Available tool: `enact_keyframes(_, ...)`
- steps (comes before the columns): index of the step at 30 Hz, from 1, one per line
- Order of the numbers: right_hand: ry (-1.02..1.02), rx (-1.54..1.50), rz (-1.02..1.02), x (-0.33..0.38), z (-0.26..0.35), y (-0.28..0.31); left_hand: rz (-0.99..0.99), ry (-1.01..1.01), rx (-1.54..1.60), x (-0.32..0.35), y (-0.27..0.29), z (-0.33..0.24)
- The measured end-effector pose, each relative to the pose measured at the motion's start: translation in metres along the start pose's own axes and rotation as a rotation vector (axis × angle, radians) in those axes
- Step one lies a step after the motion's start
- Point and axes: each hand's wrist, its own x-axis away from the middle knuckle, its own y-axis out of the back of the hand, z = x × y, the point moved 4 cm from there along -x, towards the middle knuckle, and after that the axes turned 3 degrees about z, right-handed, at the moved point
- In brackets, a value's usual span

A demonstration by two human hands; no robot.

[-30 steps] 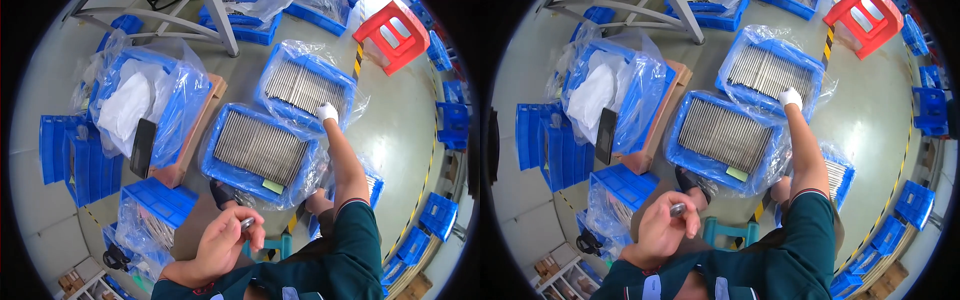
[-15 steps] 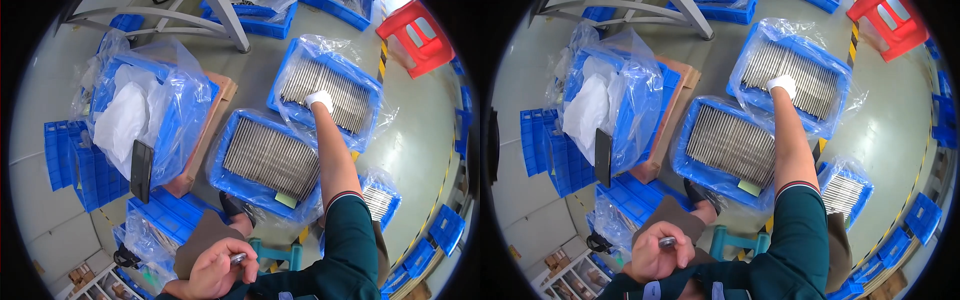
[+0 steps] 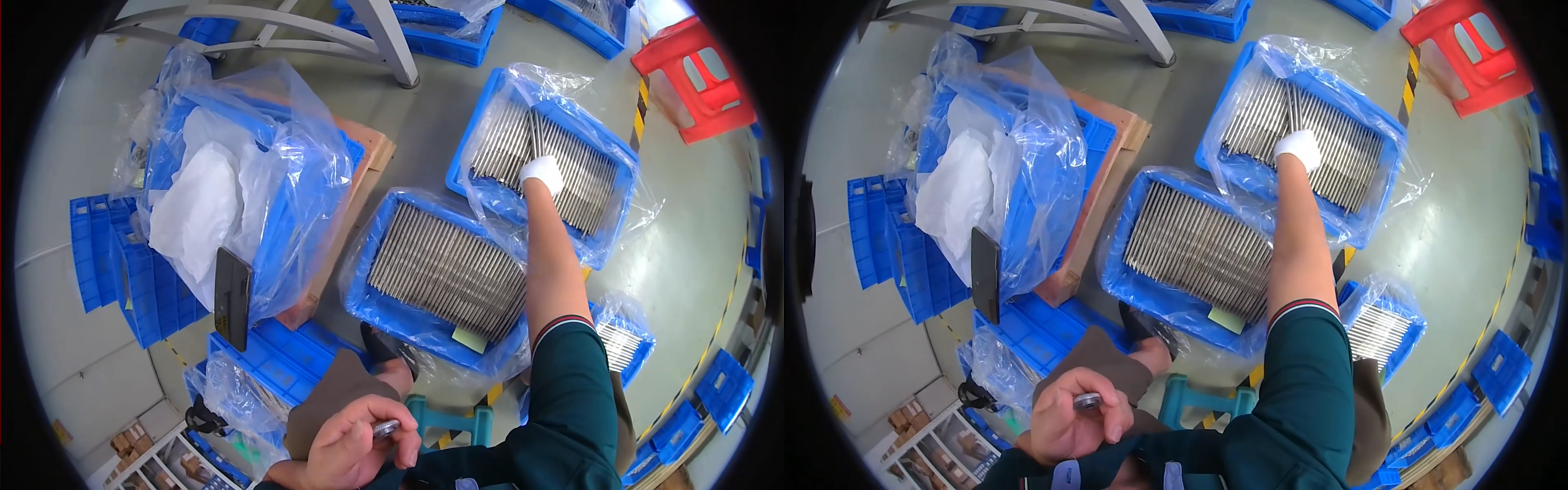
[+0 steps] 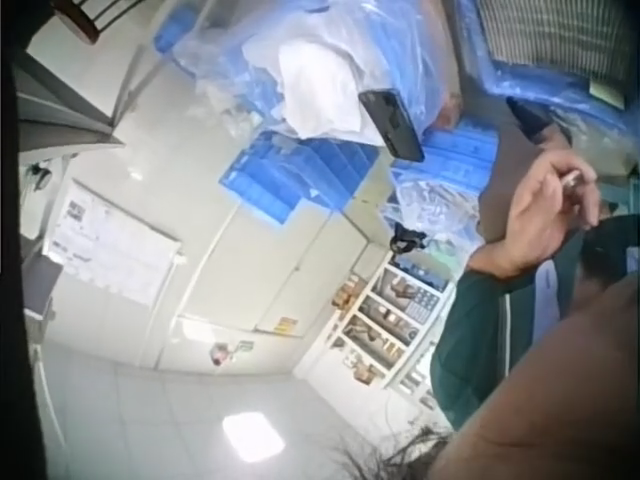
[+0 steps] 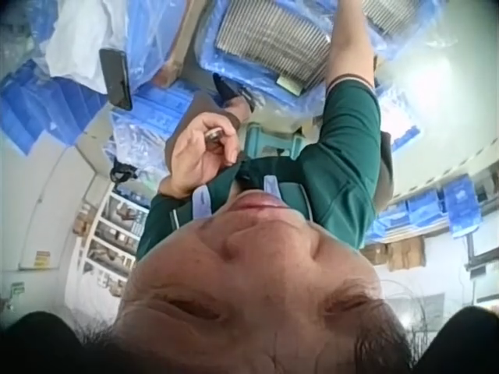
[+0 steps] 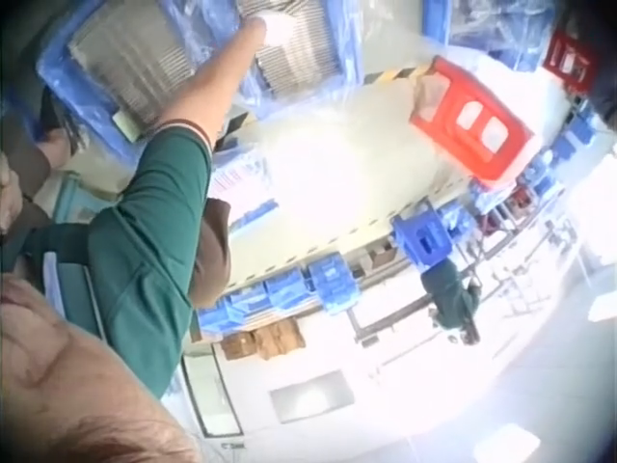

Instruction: Inspecting long metal rods and grouping them together while surrounded by manufacturing bins.

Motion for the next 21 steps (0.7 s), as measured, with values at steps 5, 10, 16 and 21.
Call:
enact_keyframes(5, -0.006, -0.563, 0.474, -0.040, -0.026, -0.015, -0.031, -0.005, 0.009, 0.001, -0.001, 0.000)
enact_keyframes(10, -0.049, -0.842, 0.652, -0.025, -0.053, -0.013, -0.031, -0.036, -0.047, 0.011, -0.008, -0.001)
enact_keyframes(16, -0.036, -0.969, 0.696, 0.030, -0.065, 0.025, -0.039, -0.114, -0.036, 0.041, -0.007, 0.014)
enact_keyframes(21, 0.237, -1.004, 0.639, 0.116, -0.064, 0.124, 0.086, -0.252, 0.019, 0.069, -0.013, 0.028)
